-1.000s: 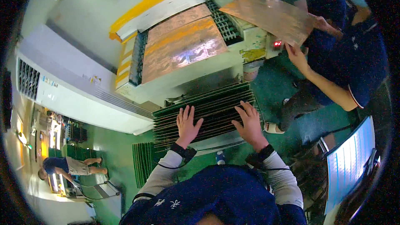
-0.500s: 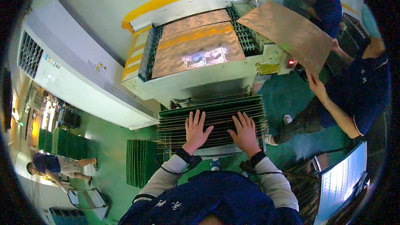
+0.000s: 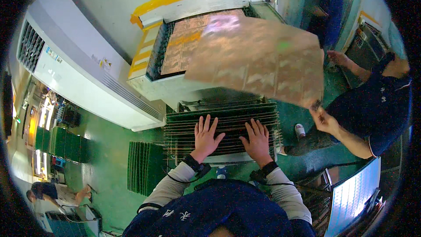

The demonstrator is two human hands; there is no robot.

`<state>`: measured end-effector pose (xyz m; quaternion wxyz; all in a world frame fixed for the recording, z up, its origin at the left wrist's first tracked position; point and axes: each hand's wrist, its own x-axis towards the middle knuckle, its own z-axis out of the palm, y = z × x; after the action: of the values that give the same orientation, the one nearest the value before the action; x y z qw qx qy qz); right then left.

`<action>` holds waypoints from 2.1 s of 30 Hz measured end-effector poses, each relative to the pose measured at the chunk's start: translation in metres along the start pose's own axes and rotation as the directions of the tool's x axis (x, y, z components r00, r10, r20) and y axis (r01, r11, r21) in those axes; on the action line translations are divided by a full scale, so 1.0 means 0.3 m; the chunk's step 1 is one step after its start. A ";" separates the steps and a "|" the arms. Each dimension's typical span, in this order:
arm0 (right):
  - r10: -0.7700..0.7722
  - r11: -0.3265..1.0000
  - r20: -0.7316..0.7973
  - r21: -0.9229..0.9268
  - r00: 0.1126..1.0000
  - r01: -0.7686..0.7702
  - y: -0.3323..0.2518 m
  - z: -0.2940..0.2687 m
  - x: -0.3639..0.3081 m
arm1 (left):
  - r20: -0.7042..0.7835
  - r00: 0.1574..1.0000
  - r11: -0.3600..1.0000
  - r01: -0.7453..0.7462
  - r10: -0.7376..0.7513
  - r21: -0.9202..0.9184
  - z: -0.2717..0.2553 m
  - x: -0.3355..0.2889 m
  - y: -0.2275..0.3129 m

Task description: Handling and feeding copper-clad laminates into a processing machine.

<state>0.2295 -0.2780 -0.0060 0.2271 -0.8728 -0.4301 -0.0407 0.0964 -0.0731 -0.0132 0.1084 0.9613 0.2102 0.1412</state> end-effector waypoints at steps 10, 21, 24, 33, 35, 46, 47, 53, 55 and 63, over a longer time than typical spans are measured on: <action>0.015 0.999 0.056 -0.033 0.998 -0.013 0.025 0.061 -0.038 | 0.120 0.992 0.959 0.078 -0.047 -0.271 0.158 -0.043 -0.091; -0.031 0.999 -0.032 -0.012 0.999 0.030 0.038 0.054 -0.029 | 0.033 0.999 0.972 -0.005 0.013 -0.236 0.097 -0.033 -0.039; 0.008 0.998 0.033 -0.062 0.999 -0.006 0.044 0.053 -0.034 | -0.147 0.989 0.976 -0.042 0.010 -0.212 0.035 -0.021 0.004; 0.027 1.000 0.010 -0.013 1.000 -0.027 0.008 0.011 -0.014 | -0.141 0.990 1.000 -0.024 0.023 -0.010 0.004 -0.012 0.014; 0.006 1.000 -0.034 0.007 0.999 -0.006 0.012 0.015 -0.013 | -0.044 0.999 1.000 0.010 -0.011 -0.021 -0.003 -0.007 0.012; -0.004 1.000 -0.041 -0.018 0.999 0.003 0.009 0.017 -0.001 | -0.116 0.993 0.999 -0.022 0.016 -0.049 0.008 -0.001 0.002; -0.006 1.000 -0.044 -0.017 0.999 0.006 0.011 0.017 0.000 | -0.120 0.993 0.998 -0.025 0.019 -0.050 0.008 0.001 0.002; -0.015 0.999 -0.067 -0.036 0.998 0.013 0.009 0.022 0.006 | 0.032 0.998 0.999 0.050 -0.050 -0.014 0.019 -0.003 -0.004; -0.002 0.999 -0.051 -0.039 0.999 0.000 0.008 0.021 0.005 | 0.020 0.999 0.999 0.049 -0.049 -0.016 0.020 -0.006 -0.003; -0.008 0.999 -0.050 -0.033 0.999 0.006 0.008 0.019 0.009 | -0.039 0.998 0.999 0.041 -0.041 -0.005 0.018 -0.010 0.005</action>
<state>0.2322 -0.2749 -0.0112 0.2232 -0.8736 -0.4267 -0.0702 0.0960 -0.0766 -0.0184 0.1091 0.9536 0.2316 0.1582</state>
